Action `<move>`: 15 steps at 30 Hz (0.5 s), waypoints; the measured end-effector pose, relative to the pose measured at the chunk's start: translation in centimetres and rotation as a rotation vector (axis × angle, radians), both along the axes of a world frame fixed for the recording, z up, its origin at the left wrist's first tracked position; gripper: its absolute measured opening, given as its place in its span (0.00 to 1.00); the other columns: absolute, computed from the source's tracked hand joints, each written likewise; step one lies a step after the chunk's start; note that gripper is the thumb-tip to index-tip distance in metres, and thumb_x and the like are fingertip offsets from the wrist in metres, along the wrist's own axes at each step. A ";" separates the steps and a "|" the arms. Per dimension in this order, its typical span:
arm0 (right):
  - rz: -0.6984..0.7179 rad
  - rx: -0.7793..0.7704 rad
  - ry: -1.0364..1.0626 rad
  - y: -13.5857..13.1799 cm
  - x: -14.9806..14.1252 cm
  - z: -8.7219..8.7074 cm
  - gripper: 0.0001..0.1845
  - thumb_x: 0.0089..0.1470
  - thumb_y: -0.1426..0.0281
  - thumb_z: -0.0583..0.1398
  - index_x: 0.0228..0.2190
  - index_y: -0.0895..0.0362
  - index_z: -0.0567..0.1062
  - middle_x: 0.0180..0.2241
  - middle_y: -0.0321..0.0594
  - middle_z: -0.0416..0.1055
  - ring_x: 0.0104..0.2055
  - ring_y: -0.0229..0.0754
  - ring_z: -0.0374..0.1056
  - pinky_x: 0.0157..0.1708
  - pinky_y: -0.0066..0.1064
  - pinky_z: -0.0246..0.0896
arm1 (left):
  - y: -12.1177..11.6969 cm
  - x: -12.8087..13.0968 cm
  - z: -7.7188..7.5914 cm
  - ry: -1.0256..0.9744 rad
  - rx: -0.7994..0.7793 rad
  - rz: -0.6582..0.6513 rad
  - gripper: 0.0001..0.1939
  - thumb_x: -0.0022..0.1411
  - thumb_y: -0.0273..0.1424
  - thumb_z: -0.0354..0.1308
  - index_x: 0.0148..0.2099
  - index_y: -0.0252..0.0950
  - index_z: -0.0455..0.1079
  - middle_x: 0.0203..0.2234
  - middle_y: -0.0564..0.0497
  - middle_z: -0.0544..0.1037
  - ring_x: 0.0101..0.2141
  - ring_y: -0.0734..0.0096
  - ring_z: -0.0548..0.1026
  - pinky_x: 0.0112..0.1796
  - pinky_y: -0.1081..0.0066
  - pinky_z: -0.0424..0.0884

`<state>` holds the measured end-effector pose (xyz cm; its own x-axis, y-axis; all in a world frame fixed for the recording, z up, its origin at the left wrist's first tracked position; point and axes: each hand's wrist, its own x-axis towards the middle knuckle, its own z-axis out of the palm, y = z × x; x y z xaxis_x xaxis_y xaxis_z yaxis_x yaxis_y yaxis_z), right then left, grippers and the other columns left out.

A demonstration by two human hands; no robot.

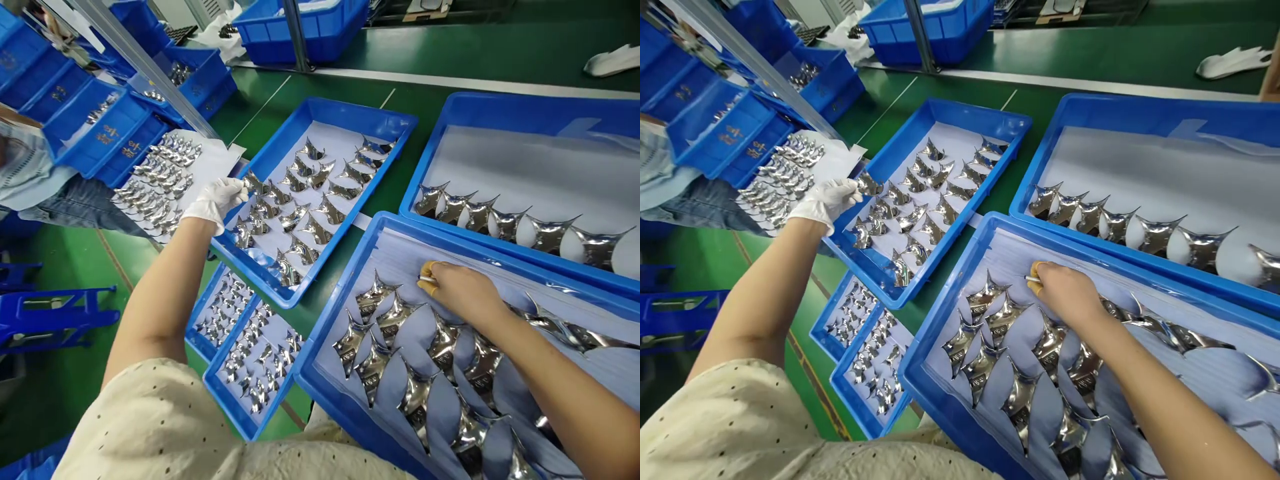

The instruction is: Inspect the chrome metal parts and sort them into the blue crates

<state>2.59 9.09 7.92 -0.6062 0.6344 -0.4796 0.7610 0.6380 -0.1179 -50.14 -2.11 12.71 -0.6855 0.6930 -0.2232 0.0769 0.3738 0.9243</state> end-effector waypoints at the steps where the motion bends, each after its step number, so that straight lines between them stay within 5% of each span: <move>1: 0.004 -0.033 -0.025 0.4 -0.3 0.0 0.13 0.67 0.64 0.55 0.44 0.57 0.77 0.43 0.48 0.82 0.46 0.56 0.78 0.32 0.36 0.56 | 1.3 0.0 -0.2 -0.011 0.006 0.019 0.17 0.75 0.31 0.58 0.31 0.34 0.68 0.18 0.56 0.73 0.21 0.84 0.65 0.21 0.81 0.63; 4: 0.023 -0.146 -0.088 1.5 -1.1 0.0 0.13 0.64 0.62 0.61 0.45 0.57 0.74 0.45 0.49 0.81 0.46 0.56 0.78 0.31 0.35 0.53 | 6.4 -0.2 -0.7 -0.024 0.084 0.076 0.16 0.77 0.29 0.55 0.32 0.33 0.67 0.21 0.57 0.72 0.22 0.84 0.64 0.26 0.78 0.66; 8: 0.012 -0.198 -0.103 2.0 -2.0 0.0 0.17 0.57 0.62 0.67 0.43 0.57 0.72 0.46 0.52 0.81 0.47 0.59 0.78 0.31 0.35 0.54 | 14.5 -0.1 -1.6 -0.042 0.205 0.169 0.06 0.73 0.32 0.61 0.46 0.33 0.72 0.37 0.53 0.78 0.33 0.79 0.75 0.38 0.73 0.76; 11: 0.002 -0.208 -0.113 1.9 -2.5 0.3 0.18 0.55 0.63 0.69 0.44 0.57 0.73 0.48 0.54 0.80 0.51 0.61 0.78 0.34 0.36 0.58 | 20.3 0.5 -2.4 -0.100 0.231 0.195 0.16 0.71 0.37 0.63 0.57 0.36 0.72 0.50 0.46 0.78 0.45 0.68 0.79 0.46 0.62 0.80; 15: -0.025 -0.221 -0.120 1.7 -2.6 0.6 0.20 0.54 0.65 0.69 0.46 0.58 0.73 0.50 0.53 0.80 0.52 0.60 0.78 0.37 0.36 0.62 | 25.4 1.8 -4.0 -0.203 0.271 0.163 0.17 0.72 0.37 0.62 0.57 0.34 0.72 0.50 0.44 0.78 0.46 0.65 0.79 0.46 0.60 0.80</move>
<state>-0.02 10.84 8.55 -0.5216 0.5202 -0.6762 0.7935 0.5871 -0.1605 -48.34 23.30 8.69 -0.7522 0.6311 -0.1895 -0.1583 0.1062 0.9817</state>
